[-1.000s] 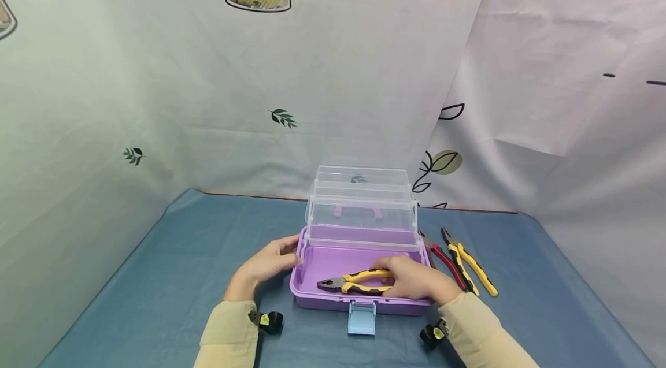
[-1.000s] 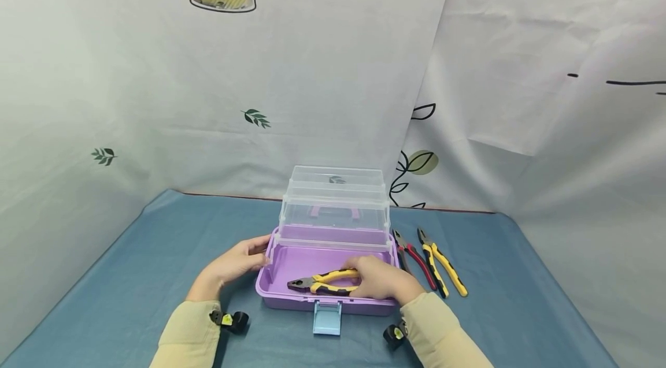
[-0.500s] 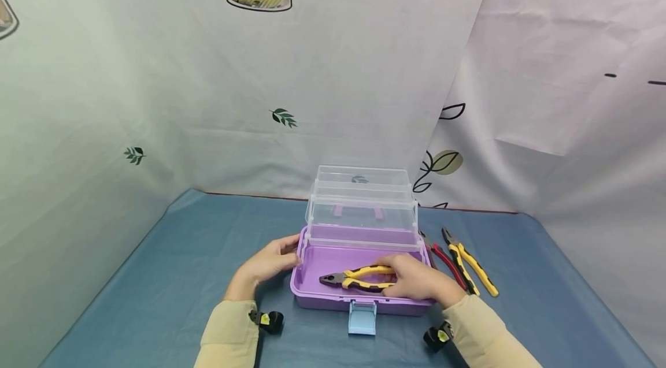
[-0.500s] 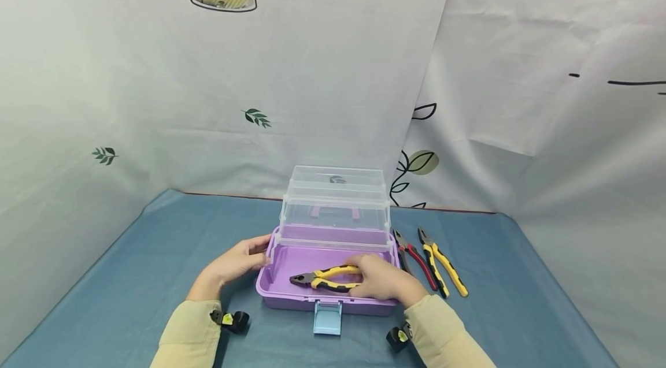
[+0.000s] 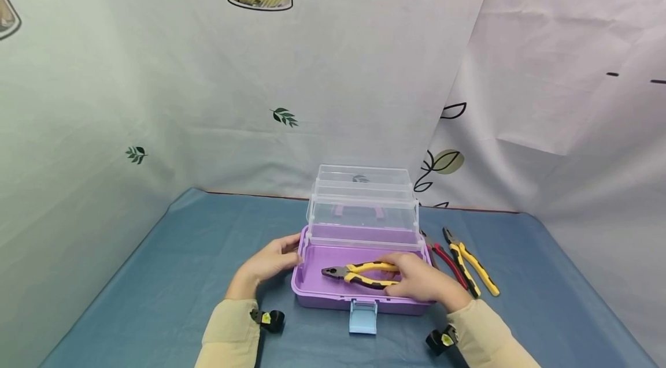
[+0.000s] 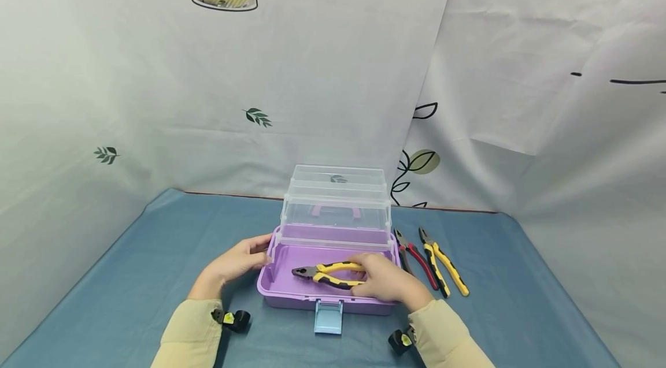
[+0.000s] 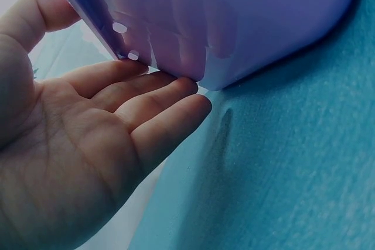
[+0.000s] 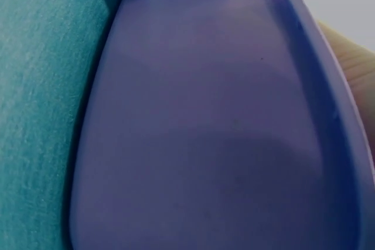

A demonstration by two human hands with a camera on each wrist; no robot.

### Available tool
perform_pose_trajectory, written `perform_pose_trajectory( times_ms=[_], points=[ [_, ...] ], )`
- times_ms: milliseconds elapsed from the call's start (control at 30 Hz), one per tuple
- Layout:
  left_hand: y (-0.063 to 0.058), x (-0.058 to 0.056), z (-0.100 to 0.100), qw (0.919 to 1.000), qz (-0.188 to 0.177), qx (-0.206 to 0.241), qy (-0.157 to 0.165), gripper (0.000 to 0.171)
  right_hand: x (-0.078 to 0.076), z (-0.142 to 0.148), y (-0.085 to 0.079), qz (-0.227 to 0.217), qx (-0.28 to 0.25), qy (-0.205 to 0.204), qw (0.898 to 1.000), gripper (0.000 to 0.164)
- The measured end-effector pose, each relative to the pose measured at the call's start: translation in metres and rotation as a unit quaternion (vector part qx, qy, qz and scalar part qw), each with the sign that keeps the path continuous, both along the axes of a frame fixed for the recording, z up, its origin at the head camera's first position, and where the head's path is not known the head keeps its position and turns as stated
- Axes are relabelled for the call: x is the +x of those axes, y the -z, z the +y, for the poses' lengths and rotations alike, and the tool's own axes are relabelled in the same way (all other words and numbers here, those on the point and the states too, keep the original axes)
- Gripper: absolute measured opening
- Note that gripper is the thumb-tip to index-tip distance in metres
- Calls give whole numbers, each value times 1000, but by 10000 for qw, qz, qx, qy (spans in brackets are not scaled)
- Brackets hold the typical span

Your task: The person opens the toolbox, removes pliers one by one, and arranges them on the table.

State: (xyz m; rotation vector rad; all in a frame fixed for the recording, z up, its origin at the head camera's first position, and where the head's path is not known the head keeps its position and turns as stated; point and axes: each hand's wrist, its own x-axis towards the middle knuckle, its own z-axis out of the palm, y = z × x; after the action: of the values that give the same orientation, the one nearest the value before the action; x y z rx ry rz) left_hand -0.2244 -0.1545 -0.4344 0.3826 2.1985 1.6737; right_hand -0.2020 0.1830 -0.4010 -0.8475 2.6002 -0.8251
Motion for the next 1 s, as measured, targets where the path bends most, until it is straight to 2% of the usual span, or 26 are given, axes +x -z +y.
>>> perform_pose_trajectory(
  times_ms=[267, 533, 1000],
  points=[
    [-1, 1, 0, 10000, 24, 11, -32, 74, 5, 3, -3, 140, -236, 38, 9996, 50],
    [-1, 1, 0, 10000, -5, 9, -37, 74, 10, 9, -6, -99, -628, 155, 9979, 51],
    [0, 0, 1, 9999, -35, -10, -93, 74, 17, 16, -5, -28, -888, 367, 9954, 56]
  ],
)
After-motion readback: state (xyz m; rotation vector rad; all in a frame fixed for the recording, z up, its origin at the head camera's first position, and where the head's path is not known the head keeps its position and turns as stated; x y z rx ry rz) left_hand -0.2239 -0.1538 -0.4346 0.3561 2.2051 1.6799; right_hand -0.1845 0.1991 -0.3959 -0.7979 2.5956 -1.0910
